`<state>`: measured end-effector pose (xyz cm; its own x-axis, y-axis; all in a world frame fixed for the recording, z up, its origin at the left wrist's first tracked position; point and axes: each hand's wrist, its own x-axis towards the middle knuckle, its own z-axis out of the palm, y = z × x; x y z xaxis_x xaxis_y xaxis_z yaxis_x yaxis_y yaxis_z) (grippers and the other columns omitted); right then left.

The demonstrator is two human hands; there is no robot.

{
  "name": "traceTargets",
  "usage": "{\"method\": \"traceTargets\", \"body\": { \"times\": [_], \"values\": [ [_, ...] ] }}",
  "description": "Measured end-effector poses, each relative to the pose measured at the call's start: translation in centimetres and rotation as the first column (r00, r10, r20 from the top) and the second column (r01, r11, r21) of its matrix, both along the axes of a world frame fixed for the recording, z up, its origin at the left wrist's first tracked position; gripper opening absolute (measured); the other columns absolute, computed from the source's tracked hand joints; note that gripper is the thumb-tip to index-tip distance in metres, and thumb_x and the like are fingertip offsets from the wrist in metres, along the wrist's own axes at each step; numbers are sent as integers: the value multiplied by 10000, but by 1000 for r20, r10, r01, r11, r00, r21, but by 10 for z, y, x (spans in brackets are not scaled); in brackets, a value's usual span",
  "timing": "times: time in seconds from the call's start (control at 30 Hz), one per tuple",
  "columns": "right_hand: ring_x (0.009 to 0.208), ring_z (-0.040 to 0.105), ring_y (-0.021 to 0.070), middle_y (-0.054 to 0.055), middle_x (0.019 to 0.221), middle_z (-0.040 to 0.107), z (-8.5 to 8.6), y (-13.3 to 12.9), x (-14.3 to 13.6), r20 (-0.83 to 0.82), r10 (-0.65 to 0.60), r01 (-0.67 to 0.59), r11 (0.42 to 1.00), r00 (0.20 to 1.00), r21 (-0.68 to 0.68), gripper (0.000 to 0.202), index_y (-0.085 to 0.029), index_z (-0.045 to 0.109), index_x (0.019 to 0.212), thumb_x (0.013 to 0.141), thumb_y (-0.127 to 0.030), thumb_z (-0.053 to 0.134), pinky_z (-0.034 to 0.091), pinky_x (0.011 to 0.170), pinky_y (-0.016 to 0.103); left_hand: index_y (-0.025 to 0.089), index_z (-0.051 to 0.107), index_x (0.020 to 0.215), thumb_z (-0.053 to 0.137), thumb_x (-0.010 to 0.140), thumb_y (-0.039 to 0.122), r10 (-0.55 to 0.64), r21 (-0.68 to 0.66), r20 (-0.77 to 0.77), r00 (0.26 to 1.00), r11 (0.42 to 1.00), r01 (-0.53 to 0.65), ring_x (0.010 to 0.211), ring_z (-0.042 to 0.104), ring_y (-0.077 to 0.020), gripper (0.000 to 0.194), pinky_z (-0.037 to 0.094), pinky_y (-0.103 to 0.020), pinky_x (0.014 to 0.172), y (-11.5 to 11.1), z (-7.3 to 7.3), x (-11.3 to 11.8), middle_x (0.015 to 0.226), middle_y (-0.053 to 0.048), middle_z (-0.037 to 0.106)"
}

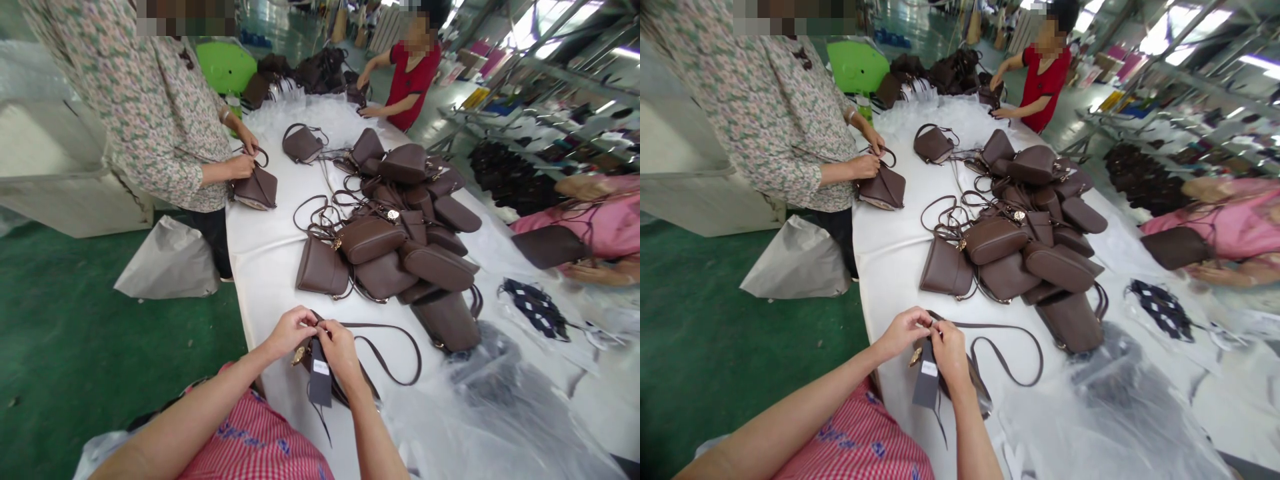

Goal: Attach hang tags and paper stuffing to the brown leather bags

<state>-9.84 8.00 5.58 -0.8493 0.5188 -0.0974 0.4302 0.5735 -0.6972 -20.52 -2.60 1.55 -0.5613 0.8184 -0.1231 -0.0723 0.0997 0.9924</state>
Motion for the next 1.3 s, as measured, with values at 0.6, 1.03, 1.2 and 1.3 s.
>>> {"method": "traceTargets", "body": {
  "times": [0.6,1.03,1.2,1.3],
  "values": [
    [647,556,165,27,676,611,-4,-1,-4,7,-21,20,993,1000,112,227,-195,564,667,840,-167,420,380,628,256,178,546,675,509,699,91,4,-85,-230,973,996,-24,690,532,-138,97,420,-241,646,5,9,-2,715,-6,577],
    [679,582,169,39,700,643,-3,-2,-4,57,-9,5,997,998,82,244,-191,606,669,847,-169,440,395,647,253,157,661,739,558,740,158,10,-129,-178,984,991,-33,644,552,-130,103,419,-231,617,3,12,3,707,-11,640],
    [692,589,174,54,729,652,-5,-4,-3,41,15,-20,992,999,125,209,-178,630,707,840,-145,472,394,649,253,169,645,642,525,719,117,-12,-170,-376,927,984,-56,578,495,-118,152,376,-224,583,7,21,1,611,8,586],
    [687,581,170,52,727,649,-5,-4,-2,35,12,-16,993,999,121,213,-175,631,712,846,-148,467,392,648,251,169,634,633,514,708,120,-6,-180,-367,930,982,-65,569,487,-116,150,372,-219,572,7,20,1,600,12,577]
  ]
}}
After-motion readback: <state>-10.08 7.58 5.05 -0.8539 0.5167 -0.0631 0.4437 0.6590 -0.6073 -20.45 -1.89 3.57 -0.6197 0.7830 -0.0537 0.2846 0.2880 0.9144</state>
